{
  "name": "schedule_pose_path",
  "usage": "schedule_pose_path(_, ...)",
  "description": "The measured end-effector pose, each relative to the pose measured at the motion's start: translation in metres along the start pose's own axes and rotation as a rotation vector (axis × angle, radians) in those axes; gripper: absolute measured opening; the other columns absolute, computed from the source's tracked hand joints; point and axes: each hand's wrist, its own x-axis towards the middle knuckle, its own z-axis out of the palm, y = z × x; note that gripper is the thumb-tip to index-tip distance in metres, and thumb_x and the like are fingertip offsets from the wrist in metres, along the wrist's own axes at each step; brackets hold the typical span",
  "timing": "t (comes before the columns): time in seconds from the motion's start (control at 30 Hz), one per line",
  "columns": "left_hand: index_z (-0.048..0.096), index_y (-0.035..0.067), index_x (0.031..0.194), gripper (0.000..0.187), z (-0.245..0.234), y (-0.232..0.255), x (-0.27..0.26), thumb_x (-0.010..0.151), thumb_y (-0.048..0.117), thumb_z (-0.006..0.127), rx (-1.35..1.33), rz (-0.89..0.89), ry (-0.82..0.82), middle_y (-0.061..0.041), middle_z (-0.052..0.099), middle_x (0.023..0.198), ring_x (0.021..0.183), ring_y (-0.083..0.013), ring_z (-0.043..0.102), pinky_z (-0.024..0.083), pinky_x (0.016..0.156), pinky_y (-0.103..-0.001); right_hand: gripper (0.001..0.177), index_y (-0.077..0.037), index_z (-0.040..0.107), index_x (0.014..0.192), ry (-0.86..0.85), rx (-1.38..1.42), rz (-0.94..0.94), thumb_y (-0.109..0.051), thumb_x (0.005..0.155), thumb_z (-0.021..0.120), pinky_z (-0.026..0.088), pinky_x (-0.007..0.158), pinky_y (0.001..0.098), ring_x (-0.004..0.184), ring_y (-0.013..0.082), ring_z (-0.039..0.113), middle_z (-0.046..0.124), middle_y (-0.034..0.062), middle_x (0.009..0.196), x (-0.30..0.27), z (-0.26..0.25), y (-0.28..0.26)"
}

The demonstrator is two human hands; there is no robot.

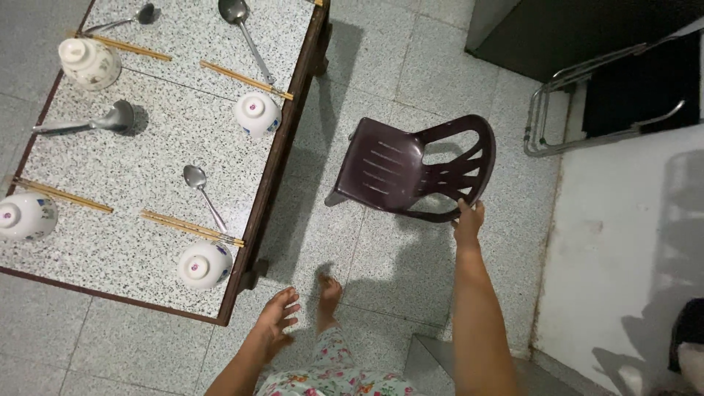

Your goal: Moving and arranging plastic chairs around a dining table.

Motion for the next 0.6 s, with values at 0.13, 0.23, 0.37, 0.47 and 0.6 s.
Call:
schedule_pose_path(0.13,0.059,0.022,0.139,0.052,-0.010,0.005,-0.010,0.092,0.043,0.063,0.039,0.016,0.013,0.002,0.067,0.127,0.103,-0.0188,0.064,0.051,0.082,-0.043,0.078,-0.013,0.020,0.161,0.062,-0.038,0.049,-0.019,0.101,0.069,0.043,0.096,0.0592,0.132,0.0365,0.041,0.038,0.0152,0.148,-0.010,-0.020,0.025)
schedule_pose_path(0.23,0.058,0.021,0.135,0.046,-0.019,0.007,-0.020,0.094,0.041,0.065,0.080,0.034,-0.013,0.001,0.069,0.124,0.101,-0.0181,0.064,0.052,0.080,-0.042,0.083,-0.016,0.022,0.163,0.101,-0.003,0.117,-0.022,0.096,0.071,0.048,0.092,0.0555,0.123,0.0363,0.054,0.051,0.0153,0.140,-0.038,-0.034,0.031)
schedule_pose_path(0.37,0.062,0.020,0.131,0.040,-0.038,0.006,-0.028,0.096,0.038,0.059,0.125,0.065,-0.094,0.001,0.069,0.116,0.094,-0.0190,0.066,0.052,0.073,-0.042,0.076,-0.014,0.031,0.160,0.146,-0.083,0.167,-0.026,0.096,0.069,0.052,0.078,0.0492,0.108,0.0320,0.059,0.058,0.0143,0.132,-0.084,-0.058,0.061)
schedule_pose_path(0.47,0.063,0.020,0.130,0.035,-0.056,0.005,-0.035,0.098,0.034,0.055,0.133,0.087,-0.148,0.001,0.069,0.115,0.094,-0.0194,0.066,0.052,0.072,-0.041,0.063,-0.012,0.042,0.151,0.167,-0.105,0.218,-0.028,0.096,0.067,0.052,0.070,0.0455,0.095,0.0274,0.063,0.060,0.0108,0.120,-0.129,-0.076,0.086)
schedule_pose_path(0.6,0.063,0.019,0.127,0.033,-0.078,0.013,-0.065,0.099,0.031,0.053,0.082,0.074,-0.198,0.001,0.070,0.116,0.101,-0.0216,0.069,0.055,0.074,-0.044,0.040,-0.004,0.066,0.128,0.195,-0.107,0.399,-0.030,0.098,0.066,0.046,0.060,0.0451,0.074,0.0250,0.058,0.060,0.0103,0.091,-0.196,-0.078,0.099)
